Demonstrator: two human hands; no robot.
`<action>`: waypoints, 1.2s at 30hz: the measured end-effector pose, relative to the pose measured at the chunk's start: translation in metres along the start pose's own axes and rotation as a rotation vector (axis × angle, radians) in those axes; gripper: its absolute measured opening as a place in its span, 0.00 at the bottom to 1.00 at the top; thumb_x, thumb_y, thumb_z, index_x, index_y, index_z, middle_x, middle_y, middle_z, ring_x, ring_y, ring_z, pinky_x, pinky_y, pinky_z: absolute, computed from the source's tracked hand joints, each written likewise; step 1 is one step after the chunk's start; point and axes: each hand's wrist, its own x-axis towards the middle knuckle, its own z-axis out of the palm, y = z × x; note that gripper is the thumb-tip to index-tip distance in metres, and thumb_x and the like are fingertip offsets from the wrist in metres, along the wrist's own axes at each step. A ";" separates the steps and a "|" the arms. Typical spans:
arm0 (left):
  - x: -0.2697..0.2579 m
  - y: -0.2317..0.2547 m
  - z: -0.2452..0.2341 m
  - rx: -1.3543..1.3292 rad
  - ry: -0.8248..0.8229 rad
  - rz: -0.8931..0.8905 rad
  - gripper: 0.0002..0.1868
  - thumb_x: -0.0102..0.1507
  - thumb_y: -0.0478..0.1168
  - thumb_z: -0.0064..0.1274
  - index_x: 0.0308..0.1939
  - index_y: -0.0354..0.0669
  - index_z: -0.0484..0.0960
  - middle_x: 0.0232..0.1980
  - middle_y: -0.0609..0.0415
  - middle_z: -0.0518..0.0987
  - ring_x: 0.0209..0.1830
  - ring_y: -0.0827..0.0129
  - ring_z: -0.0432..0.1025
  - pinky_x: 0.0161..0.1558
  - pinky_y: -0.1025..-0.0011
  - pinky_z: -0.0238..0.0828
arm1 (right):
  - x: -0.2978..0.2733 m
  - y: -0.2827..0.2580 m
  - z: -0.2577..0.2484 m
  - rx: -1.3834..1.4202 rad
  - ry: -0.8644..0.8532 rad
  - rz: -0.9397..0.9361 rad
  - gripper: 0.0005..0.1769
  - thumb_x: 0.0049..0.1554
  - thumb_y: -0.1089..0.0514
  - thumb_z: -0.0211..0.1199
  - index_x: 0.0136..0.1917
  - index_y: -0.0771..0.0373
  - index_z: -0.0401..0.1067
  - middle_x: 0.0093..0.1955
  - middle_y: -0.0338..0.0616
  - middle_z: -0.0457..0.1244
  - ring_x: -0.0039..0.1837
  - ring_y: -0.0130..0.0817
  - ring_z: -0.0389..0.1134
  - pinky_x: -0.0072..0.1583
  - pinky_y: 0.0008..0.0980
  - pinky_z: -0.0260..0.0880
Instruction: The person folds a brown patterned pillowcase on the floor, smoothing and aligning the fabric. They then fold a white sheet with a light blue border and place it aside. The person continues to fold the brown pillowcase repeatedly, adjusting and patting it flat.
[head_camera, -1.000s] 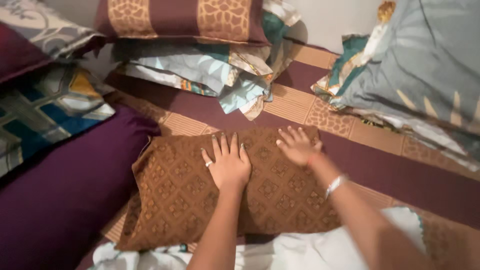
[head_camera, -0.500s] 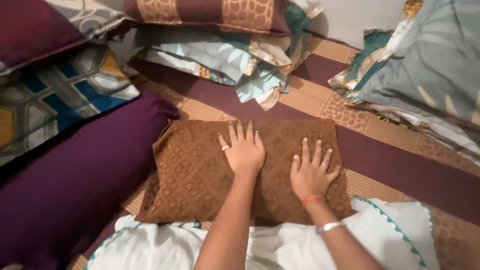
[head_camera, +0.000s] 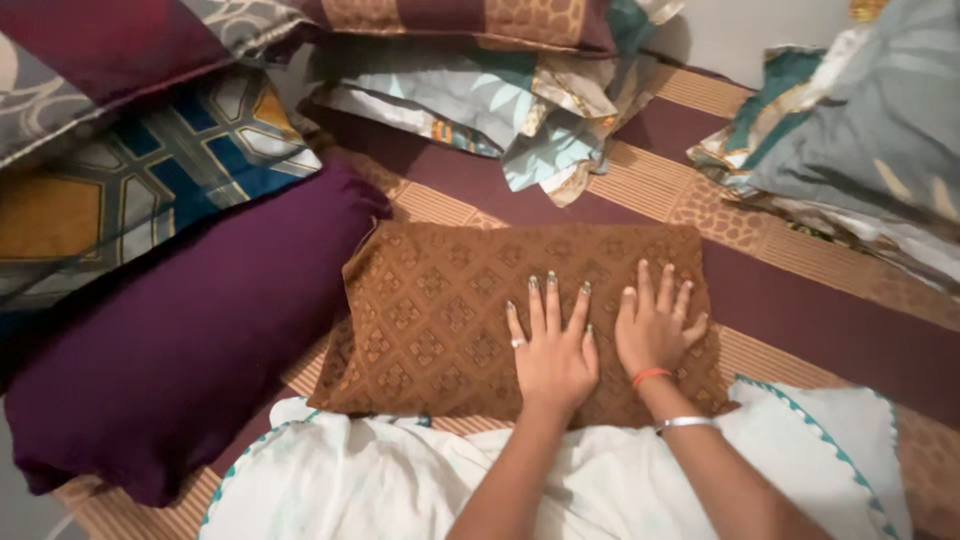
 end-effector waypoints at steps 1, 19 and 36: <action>0.001 -0.003 0.008 0.016 0.016 0.009 0.34 0.64 0.49 0.44 0.76 0.58 0.63 0.81 0.42 0.54 0.82 0.48 0.42 0.74 0.39 0.30 | 0.006 -0.002 -0.008 0.055 -0.112 0.063 0.29 0.64 0.43 0.48 0.77 0.42 0.61 0.83 0.48 0.47 0.82 0.56 0.45 0.69 0.78 0.33; 0.002 -0.109 -0.079 0.094 -0.174 -0.559 0.33 0.67 0.60 0.36 0.77 0.70 0.57 0.82 0.52 0.48 0.83 0.50 0.36 0.68 0.21 0.31 | 0.001 -0.032 -0.041 -0.024 -0.486 0.049 0.38 0.63 0.36 0.41 0.83 0.39 0.38 0.87 0.38 0.29 0.85 0.50 0.23 0.70 0.81 0.24; 0.011 -0.251 -0.049 -0.360 -0.810 -0.369 0.41 0.67 0.71 0.30 0.81 0.73 0.39 0.86 0.49 0.28 0.83 0.47 0.18 0.78 0.45 0.21 | -0.031 -0.133 -0.047 -0.051 -0.378 -0.457 0.34 0.61 0.44 0.48 0.80 0.47 0.56 0.84 0.45 0.45 0.82 0.50 0.39 0.73 0.68 0.34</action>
